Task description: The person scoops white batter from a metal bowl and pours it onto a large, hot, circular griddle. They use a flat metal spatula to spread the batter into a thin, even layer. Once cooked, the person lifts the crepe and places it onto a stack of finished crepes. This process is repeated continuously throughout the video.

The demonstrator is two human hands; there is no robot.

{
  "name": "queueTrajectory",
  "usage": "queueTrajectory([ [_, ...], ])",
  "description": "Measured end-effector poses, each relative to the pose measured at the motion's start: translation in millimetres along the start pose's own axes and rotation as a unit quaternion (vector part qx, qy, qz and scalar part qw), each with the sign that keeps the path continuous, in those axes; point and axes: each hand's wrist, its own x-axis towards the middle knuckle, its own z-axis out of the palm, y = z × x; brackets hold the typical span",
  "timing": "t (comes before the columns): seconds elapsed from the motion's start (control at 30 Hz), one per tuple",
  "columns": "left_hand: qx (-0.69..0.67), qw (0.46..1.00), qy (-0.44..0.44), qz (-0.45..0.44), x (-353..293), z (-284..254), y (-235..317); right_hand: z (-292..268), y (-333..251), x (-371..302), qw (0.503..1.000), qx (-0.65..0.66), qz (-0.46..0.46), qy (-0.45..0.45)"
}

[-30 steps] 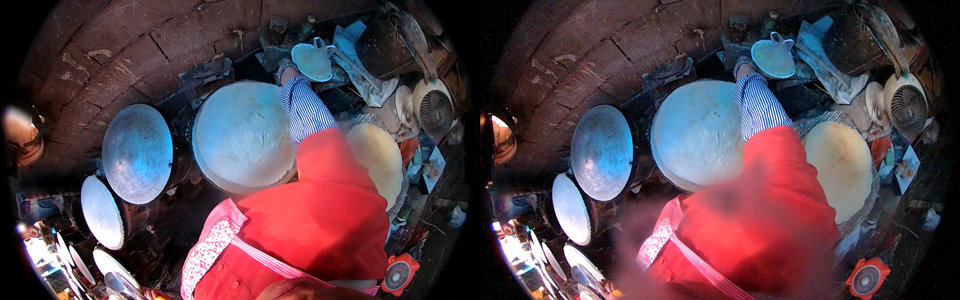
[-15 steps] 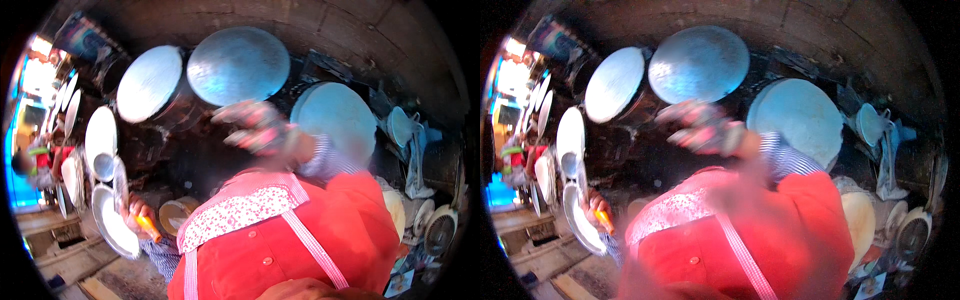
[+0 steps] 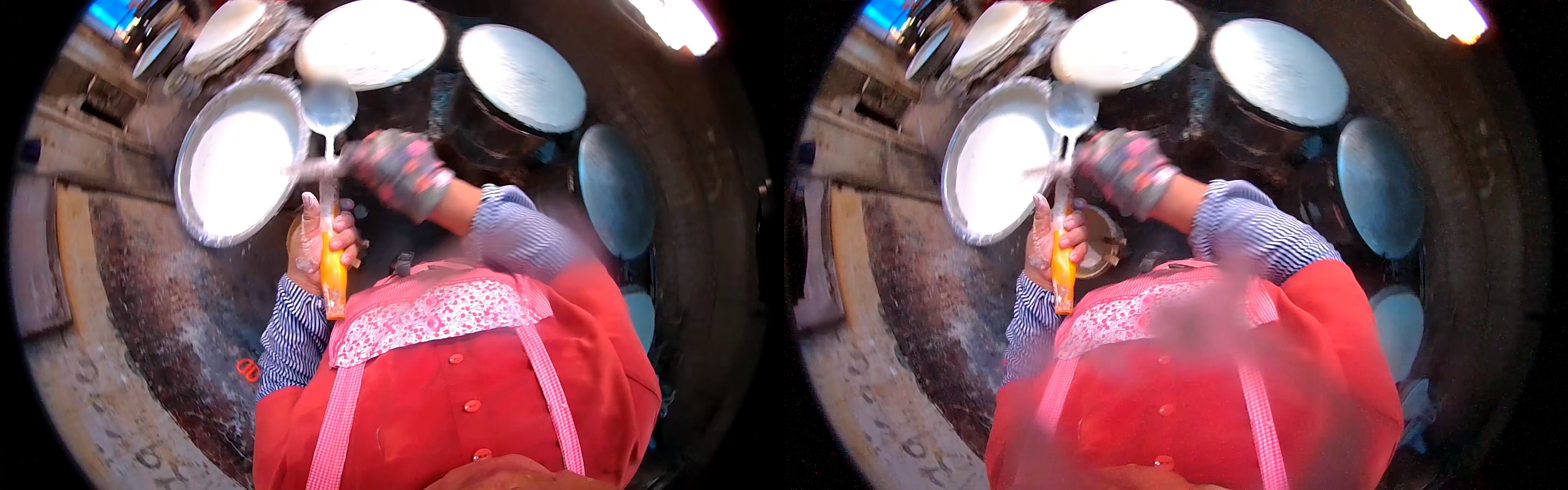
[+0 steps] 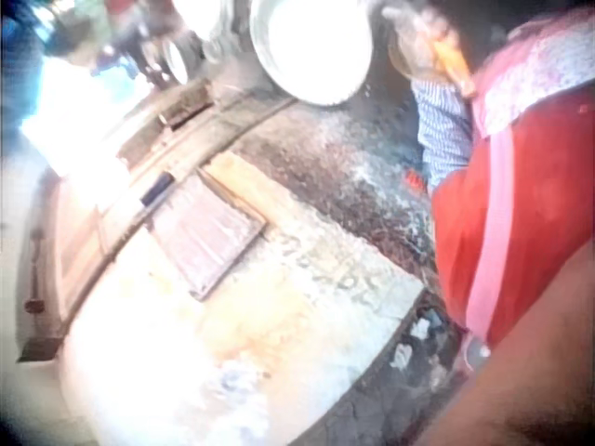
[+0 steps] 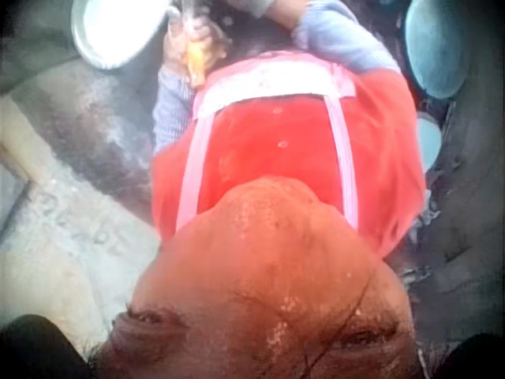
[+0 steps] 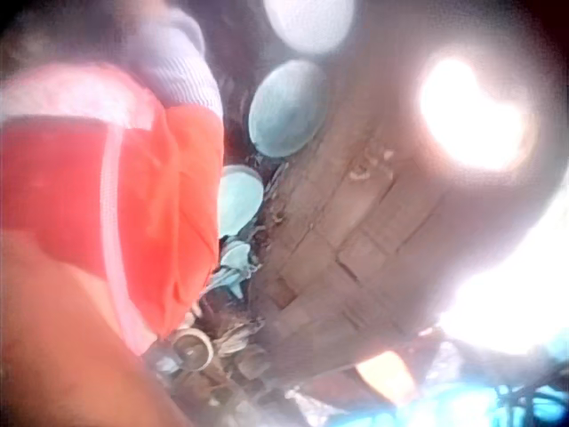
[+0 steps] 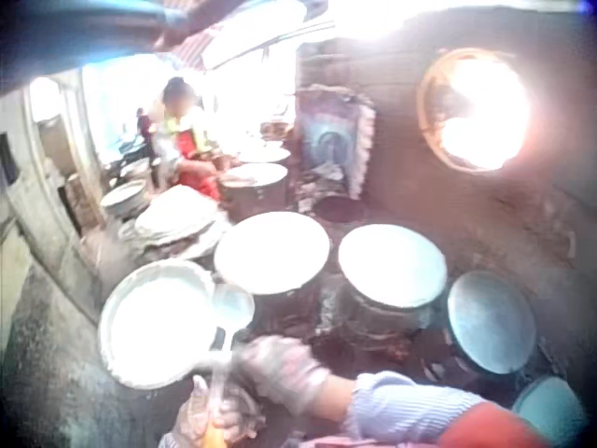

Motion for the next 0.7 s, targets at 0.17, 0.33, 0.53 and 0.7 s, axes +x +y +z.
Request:
queueTrajectory([
  [0.17, 0.286, 0.913, 0.239, 0.163, -53.6, -72.7, 65.8, 20.8, 39.2, -2.1, 0.685, 0.687, 0.203, 0.130],
  [0.33, 0.487, 0.805, 0.339, 0.022, -43.8, -176.3, 145.9, 68.7, 33.9, -7.9, 0.657, 0.662, 0.355, 0.068],
  [0.53, 0.767, 0.541, 0.344, -0.042, -19.6, -212.6, 134.7, 76.3, 23.7, -0.5, 0.647, 0.697, 0.309, -0.008],
  [0.7, 0.828, 0.460, 0.317, -0.051, -148.0, -234.5, 109.9, 94.1, 37.2, -9.9, 0.698, 0.636, 0.328, 0.023],
])
